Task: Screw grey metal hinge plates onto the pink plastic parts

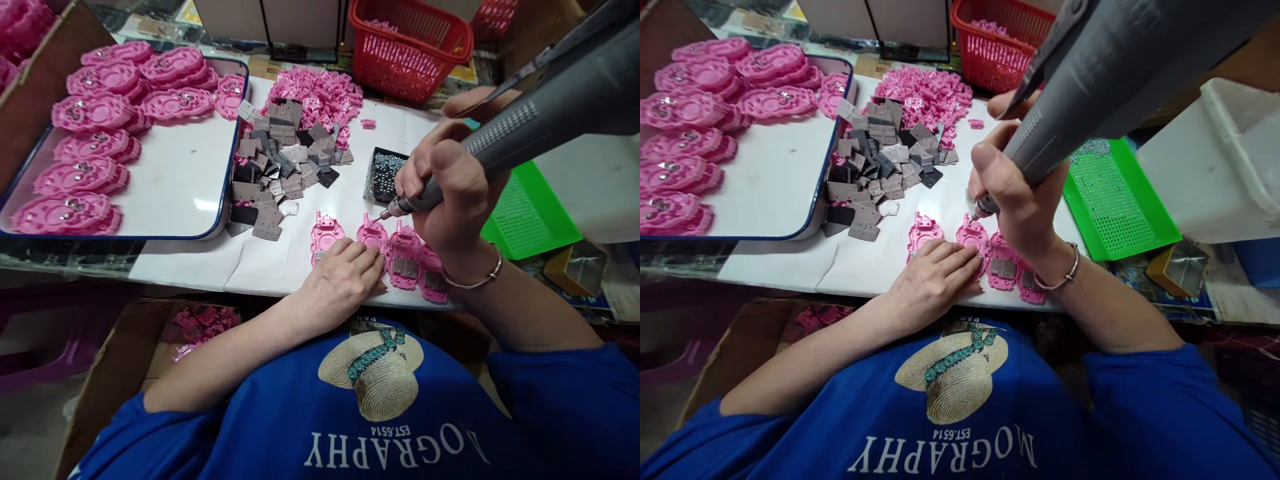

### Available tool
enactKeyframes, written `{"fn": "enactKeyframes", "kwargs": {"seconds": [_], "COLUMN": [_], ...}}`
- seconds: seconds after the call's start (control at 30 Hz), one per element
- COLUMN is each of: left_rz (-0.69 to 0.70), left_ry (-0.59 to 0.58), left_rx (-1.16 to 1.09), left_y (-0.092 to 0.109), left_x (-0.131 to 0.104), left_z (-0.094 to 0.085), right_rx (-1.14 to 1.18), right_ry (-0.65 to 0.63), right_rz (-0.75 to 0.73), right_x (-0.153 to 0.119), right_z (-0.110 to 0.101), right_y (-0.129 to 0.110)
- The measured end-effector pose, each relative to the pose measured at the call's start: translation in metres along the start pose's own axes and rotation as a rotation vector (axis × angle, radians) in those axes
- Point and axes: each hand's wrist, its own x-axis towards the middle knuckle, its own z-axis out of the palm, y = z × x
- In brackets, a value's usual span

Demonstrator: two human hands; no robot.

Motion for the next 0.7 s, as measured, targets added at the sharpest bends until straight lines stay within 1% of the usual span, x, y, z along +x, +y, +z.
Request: {"fn": "enactKeyframes", "kwargs": {"seconds": [0.1,0.2,0.23,0.3,0.4,0.47,0.5,0.57,0.63,0.7], "left_rz": [-0.016,-0.141,-0.189,-0.25,-0.283,-0.297,-0.297,-0.252,-0.151,-0.046], "left_ry": [0.116,0.261,0.291,0.316,0.29,0.278,0.274,0.25,0.157,0.041], "left_rx": [-0.041,-0.08,-0.091,-0.125,-0.221,-0.255,-0.241,-0.174,-0.105,-0.057], "left_y": [-0.004,-0.01,-0.011,-0.014,-0.017,-0.017,-0.016,-0.012,-0.007,-0.001], "left_x": [-0.001,0.001,0.003,0.007,0.011,0.011,0.01,0.006,0.002,-0.001], "left_z": [-0.005,-0.014,-0.016,-0.019,-0.02,-0.019,-0.02,-0.019,-0.018,-0.013], "right_rx": [-0.018,-0.097,-0.139,-0.238,-0.357,-0.335,-0.297,-0.263,-0.33,-0.43], "right_ry": [0.015,0.032,0.039,0.036,-0.05,-0.075,-0.052,0.045,0.133,0.16], "right_rz": [0.009,0.048,0.054,0.043,0.065,0.101,0.106,0.07,-0.011,-0.11], "right_x": [0.004,0.006,0.006,0.005,0.001,-0.002,-0.004,-0.008,-0.01,-0.013], "right_z": [0.002,0.002,0.002,0.002,0.003,0.003,0.002,-0.002,-0.01,-0.02], "right_y": [-0.012,-0.023,-0.026,-0.033,-0.048,-0.056,-0.059,-0.059,-0.056,-0.052]}}
